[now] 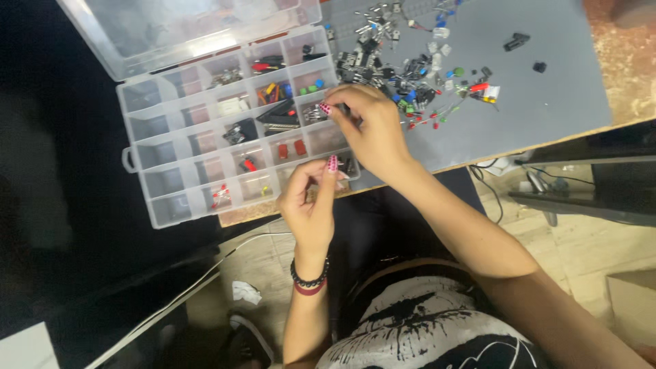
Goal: The person sorts small electronic components, such as resistors and capacitors, from a pile on a gray mat into a compartmentalized plastic organizer box. They pick up individual items by hand, inspect them, and place them into specific slots within the box.
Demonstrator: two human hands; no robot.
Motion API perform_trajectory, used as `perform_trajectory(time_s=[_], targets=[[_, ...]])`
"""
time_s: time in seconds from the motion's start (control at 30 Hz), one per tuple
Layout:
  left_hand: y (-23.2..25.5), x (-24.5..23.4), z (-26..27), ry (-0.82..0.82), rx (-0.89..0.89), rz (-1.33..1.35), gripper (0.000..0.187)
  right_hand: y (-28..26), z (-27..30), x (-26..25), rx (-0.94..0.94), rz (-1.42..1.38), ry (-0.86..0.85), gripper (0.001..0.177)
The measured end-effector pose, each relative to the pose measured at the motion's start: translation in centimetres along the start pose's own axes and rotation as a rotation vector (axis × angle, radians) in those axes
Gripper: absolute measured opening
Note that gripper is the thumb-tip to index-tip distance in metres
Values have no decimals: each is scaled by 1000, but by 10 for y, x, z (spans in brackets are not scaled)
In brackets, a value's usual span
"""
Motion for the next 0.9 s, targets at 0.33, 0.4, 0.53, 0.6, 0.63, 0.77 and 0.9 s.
perform_trajectory(time_s=[0.33,0.4,0.53,0.6,0.63,0.77,0.9], targets=[[15,28,18,-224,22,14,5,33,5,-102,-197,93,-161,11],[17,37,21,-265,115,-34,4,53,19,-109,-146,213,-263,28],[14,47,27,-275,69,-23,3,67,31,-113,-144,235,-328,34],[15,52,28,-307,76,-24,5,70,31,-112,-113,227,-349,34],[16,53,28,-304,76,-28,5,69,31,-111,-114,223,-350,34],[21,55,29,-294,105,-35,6,71,31,-108,-117,226,-304,21],[18,57,31,-289,102,-64,7,63,29,-104,-201,190,-217,9]])
Point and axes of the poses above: each hand's wrist, its own z-axis away from the middle knuckle, its own x-axis out of the palm, y = z × x, the point moved 6 cm from there along -z, towards the middle knuckle, and after that the axes turned 12 degrees about y, right-handed, at the moved point
